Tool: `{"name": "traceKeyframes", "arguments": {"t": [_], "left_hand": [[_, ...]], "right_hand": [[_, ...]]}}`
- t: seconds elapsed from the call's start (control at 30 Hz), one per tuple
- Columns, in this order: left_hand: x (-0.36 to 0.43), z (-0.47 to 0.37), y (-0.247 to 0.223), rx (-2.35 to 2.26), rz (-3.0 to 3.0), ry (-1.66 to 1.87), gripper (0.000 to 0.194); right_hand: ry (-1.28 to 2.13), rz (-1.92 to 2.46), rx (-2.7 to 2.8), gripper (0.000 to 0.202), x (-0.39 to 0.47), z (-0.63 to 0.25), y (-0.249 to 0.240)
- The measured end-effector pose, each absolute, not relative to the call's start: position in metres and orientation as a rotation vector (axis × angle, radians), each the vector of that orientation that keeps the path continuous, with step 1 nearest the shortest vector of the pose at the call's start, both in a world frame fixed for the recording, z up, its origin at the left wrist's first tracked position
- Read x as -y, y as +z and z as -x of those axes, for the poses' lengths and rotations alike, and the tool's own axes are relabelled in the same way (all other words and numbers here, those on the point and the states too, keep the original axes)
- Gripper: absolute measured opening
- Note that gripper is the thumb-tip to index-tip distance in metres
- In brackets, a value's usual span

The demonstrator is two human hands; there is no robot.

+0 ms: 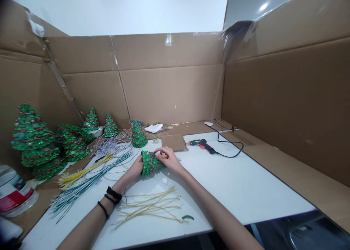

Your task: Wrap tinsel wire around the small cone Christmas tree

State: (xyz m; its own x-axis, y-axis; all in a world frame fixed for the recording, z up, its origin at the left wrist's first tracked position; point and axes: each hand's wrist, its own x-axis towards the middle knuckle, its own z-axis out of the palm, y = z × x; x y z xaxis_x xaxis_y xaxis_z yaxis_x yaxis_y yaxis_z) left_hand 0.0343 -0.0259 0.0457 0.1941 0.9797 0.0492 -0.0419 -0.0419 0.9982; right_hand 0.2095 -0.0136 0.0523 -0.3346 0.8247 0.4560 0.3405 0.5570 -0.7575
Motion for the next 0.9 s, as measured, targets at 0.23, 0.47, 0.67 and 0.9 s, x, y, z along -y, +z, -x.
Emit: {"name": "traceKeyframes", "arguments": {"t": [0.23,0.47,0.67,0.9], "left_hand": [[0.0275,-0.0348,0.0483,-1.033,-1.362,1.095,0.035],[0.0273,-0.0347,0.0481,-1.042,-1.317,1.1,0.035],[0.0278,-0.0348,0.0486,-1.038,-1.296,1.094,0.035],[0.0316,-0.0356,0.0525,-1.032,-1.314,1.076,0.036]], "right_hand": [[0.71,0.944,1.915,0.026,0.0135,-0.2092,0.054],[0.75,0.936,1.881,0.026,0.0112,-0.2086,0.0532],[0.796,0.936,1.854,0.027,0.0107,-0.2078,0.0539],[0.902,0.927,1.759,0.034,0.0104,-0.2079,0.0577]]}}
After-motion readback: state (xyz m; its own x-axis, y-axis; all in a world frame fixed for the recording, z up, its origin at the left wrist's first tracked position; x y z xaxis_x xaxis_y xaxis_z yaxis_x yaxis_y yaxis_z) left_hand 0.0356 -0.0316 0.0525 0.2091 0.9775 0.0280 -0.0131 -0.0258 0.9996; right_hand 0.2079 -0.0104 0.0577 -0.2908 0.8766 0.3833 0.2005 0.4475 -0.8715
